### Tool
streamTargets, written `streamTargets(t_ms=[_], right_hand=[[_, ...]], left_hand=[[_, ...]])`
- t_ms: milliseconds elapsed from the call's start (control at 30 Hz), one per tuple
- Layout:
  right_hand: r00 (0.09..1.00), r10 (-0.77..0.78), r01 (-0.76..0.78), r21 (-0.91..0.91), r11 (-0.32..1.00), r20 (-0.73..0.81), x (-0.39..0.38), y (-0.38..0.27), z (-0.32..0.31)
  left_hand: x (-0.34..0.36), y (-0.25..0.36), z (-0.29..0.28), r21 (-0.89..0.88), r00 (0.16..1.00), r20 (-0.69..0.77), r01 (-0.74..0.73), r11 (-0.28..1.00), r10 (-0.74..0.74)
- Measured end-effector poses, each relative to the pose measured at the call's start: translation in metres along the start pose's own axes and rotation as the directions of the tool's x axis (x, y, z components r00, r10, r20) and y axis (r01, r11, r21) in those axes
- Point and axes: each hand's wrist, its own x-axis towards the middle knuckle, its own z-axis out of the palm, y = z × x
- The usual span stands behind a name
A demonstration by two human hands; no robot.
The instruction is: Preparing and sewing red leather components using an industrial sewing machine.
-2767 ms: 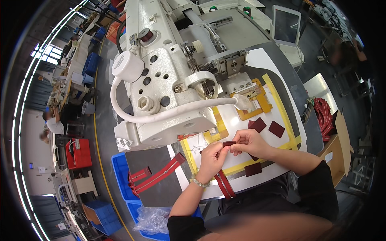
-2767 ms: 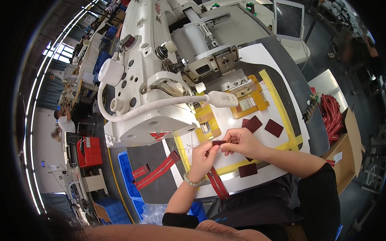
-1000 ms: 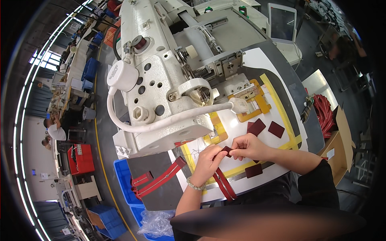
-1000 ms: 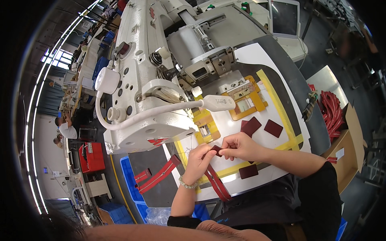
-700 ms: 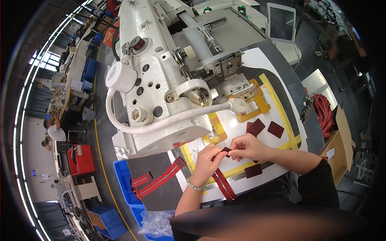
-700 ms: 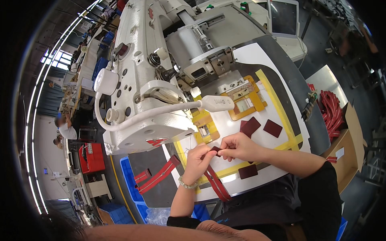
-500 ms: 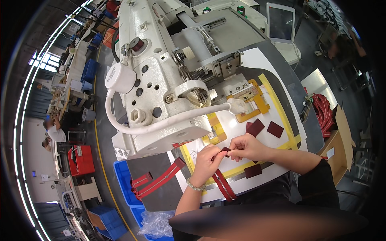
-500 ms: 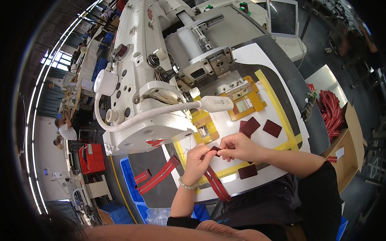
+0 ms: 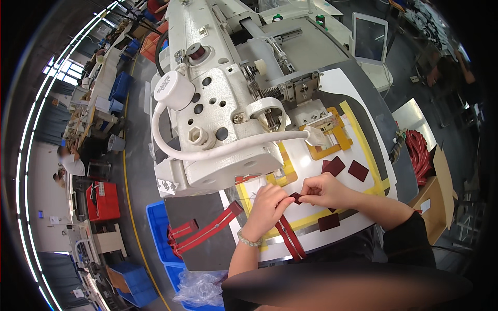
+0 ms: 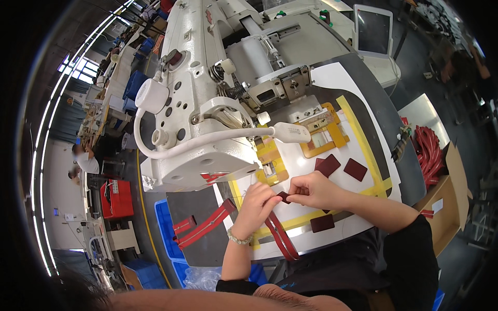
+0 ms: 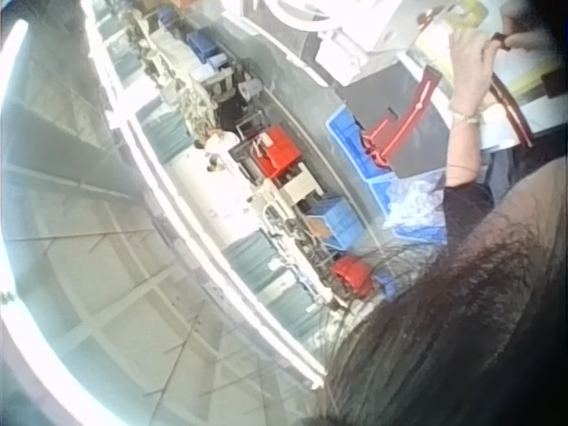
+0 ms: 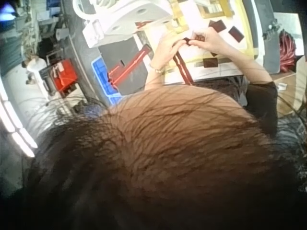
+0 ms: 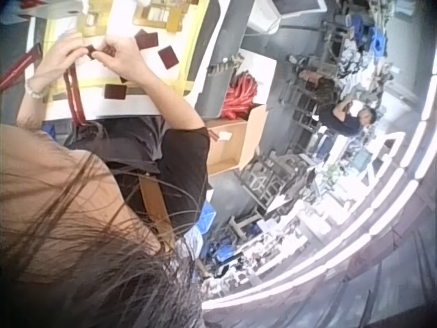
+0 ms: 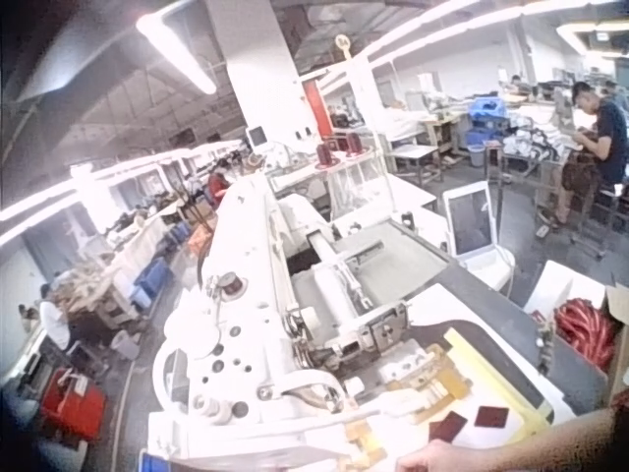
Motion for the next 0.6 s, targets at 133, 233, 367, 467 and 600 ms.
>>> streamTargets(t_ms=[133, 233, 367, 467, 600], right_hand=[[0.998, 0.020, -0.021, -0.020, 1.000, -0.061, 0.000, 0.002, -0.006], [0.995, 0.051, -0.041, 0.107, 0.993, -0.087, 0.002, -0.002, -0.003], [0.995, 0.072, -0.063, 0.122, 0.991, -0.074, 0.002, 0.004, -0.004], [0.998, 0.047, -0.040, 0.123, 0.992, -0.049, 0.001, 0.008, -0.002], [0.998, 0.048, -0.043, 0.126, 0.991, -0.038, 0.001, 0.009, 0.001]], left_hand=[[-0.007, -0.011, -0.012, 0.267, 0.979, -0.104, 0.198, 0.943, -0.176], [-0.023, -0.028, -0.015, 0.477, 0.944, -0.282, 0.295, 0.828, -0.173], [-0.037, -0.026, -0.030, 0.444, 0.904, -0.303, 0.414, 0.795, -0.302], [-0.045, -0.015, -0.044, 0.518, 0.884, -0.310, 0.465, 0.718, -0.349], [-0.059, -0.026, -0.062, 0.620, 0.884, -0.372, 0.464, 0.633, -0.283]])
